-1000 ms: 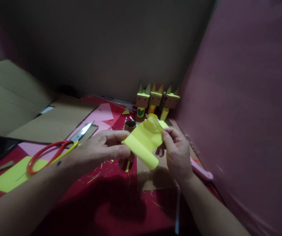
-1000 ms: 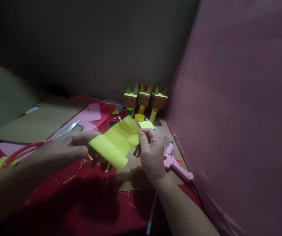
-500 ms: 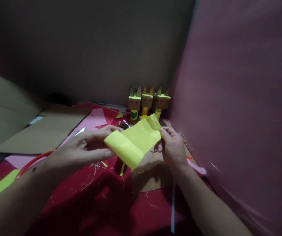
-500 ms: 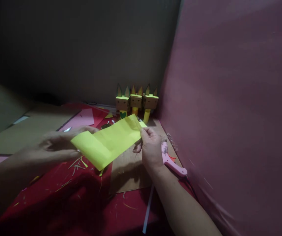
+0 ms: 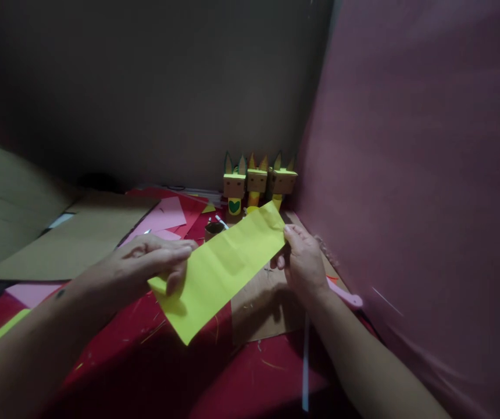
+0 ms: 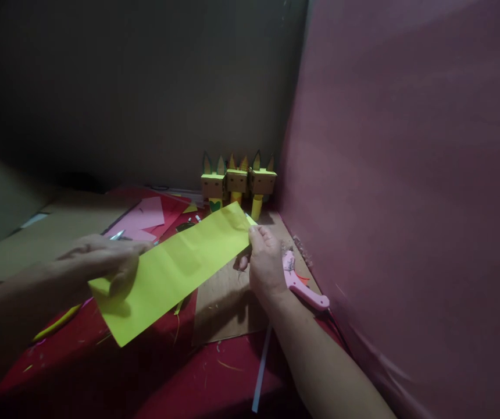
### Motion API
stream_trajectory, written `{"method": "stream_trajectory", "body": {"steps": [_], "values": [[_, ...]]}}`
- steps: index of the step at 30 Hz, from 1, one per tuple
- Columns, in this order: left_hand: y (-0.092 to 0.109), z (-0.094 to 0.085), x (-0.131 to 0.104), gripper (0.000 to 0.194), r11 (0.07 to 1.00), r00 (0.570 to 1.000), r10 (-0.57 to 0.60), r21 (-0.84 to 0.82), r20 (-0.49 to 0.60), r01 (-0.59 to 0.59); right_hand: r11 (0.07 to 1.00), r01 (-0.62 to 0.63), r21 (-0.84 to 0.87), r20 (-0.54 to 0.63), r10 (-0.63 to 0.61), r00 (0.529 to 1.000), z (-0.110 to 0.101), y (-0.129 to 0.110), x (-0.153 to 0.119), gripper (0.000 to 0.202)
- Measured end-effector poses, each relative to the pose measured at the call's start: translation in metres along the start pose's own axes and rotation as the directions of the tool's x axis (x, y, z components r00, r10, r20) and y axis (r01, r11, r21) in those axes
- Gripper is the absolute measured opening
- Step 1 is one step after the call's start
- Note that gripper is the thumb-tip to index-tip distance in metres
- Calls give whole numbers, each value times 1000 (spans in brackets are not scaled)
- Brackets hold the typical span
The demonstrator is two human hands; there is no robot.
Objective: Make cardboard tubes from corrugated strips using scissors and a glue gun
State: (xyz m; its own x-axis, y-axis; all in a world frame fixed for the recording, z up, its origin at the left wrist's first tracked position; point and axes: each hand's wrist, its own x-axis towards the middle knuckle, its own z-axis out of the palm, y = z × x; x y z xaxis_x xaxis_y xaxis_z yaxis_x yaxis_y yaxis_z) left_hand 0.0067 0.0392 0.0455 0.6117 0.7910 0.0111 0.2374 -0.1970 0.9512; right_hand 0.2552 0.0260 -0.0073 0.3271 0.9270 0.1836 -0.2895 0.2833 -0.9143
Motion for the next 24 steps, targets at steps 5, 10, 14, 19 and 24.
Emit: {"method": "stream_trajectory", "body": {"steps": [5,10,14,19,24], "values": [[0,0,-1,11,994,985,-68,-77,161,81,998,5,68,-30,-3,1000,1,0,2,18],[-5,-2,-3,22,993,984,35,-120,176,-14,963,-138,230,-62,156,986,3,1,7,13],[-9,-4,-5,29,991,962,132,-63,237,-120,931,-257,258,13,263,965,1,-3,8,15],[-11,-3,-3,54,983,966,167,45,199,-179,886,-399,238,160,369,916,-3,-7,6,20],[-9,-5,-1,63,979,948,191,27,254,-204,871,-436,227,224,389,894,-1,-6,4,14]]}}
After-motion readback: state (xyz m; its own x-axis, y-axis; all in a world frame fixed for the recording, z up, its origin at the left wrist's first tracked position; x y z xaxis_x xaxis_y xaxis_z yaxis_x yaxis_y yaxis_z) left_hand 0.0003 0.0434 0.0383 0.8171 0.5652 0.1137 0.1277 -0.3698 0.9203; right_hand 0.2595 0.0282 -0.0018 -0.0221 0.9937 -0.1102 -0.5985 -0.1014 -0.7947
